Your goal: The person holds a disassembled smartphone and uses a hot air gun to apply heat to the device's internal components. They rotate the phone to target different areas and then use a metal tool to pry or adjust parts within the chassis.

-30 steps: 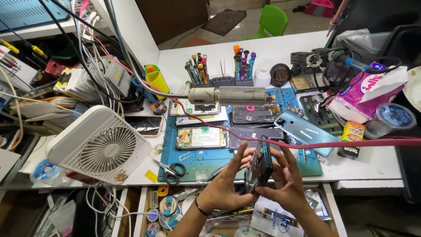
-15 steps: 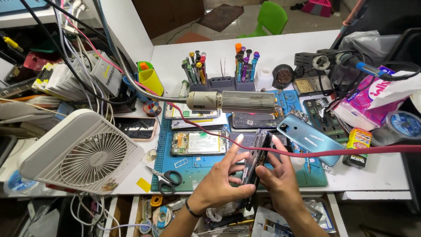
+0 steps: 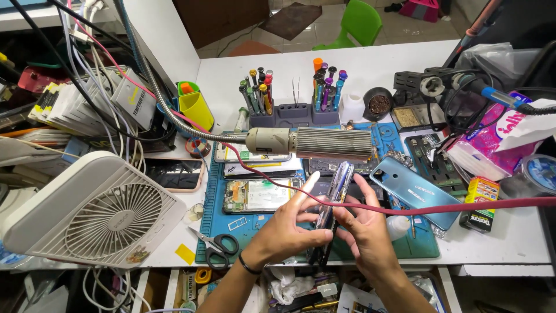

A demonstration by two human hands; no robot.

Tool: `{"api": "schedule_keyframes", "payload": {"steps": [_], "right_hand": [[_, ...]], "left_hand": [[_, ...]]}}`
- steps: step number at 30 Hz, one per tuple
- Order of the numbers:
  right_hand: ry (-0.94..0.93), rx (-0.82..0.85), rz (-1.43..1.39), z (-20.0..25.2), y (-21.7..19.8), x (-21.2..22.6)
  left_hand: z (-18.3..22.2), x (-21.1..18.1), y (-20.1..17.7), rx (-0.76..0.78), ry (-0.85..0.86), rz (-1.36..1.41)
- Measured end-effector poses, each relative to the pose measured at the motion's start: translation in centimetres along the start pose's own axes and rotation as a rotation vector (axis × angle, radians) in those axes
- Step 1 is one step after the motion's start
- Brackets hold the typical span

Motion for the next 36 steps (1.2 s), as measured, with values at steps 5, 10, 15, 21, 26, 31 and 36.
{"api": "schedule_keyframes", "payload": {"steps": [5,10,15,21,26,31,36], "right_hand": [[-0.018,0.021,-0.016,-0.8,0.7,0.3],[-0.066,0.063,-0.045,-2.4,0.5,-0.1],[-0.098,0.093,-0.029,-3.1,1.7,0.5],[-0.155,0.144,-0.100,-4.9,2.0,0.6],[-0.196,0.160,-0.124,-6.9,1.3,-0.1],[-0.240,0.198,-0.107,-8.3,0.4,-0.6],[-0.260,0.231,-0.120,-7.9,1.3,0.0]], "left_hand": [[-1.3,0.4,-0.8,0.012,0.023,0.022],[-2.4,0.5,-1.6,0.031,0.037,-0.026],[-3.9,0.9,-2.4,-0.012,0.016,-0.041],[-5.7,1.5,-3.5,0.001,0.119,-0.064],[-6.6,0.7,-4.1,-0.029,0.130,0.018],[-6.5,-0.4,-5.0,0.006,-0.051,-0.143],[-7.1,0.1,-5.6,0.065,-0.044,-0.256]]}}
Point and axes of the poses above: each hand's wrist, its own z-axis away from the middle knuckle, its own y-axis out of the palm, x = y × z, the point moved 5 cm from there along -z, towards the middle knuckle, and after that the axes turned 14 degrees about -z, right-handed, at the moved point
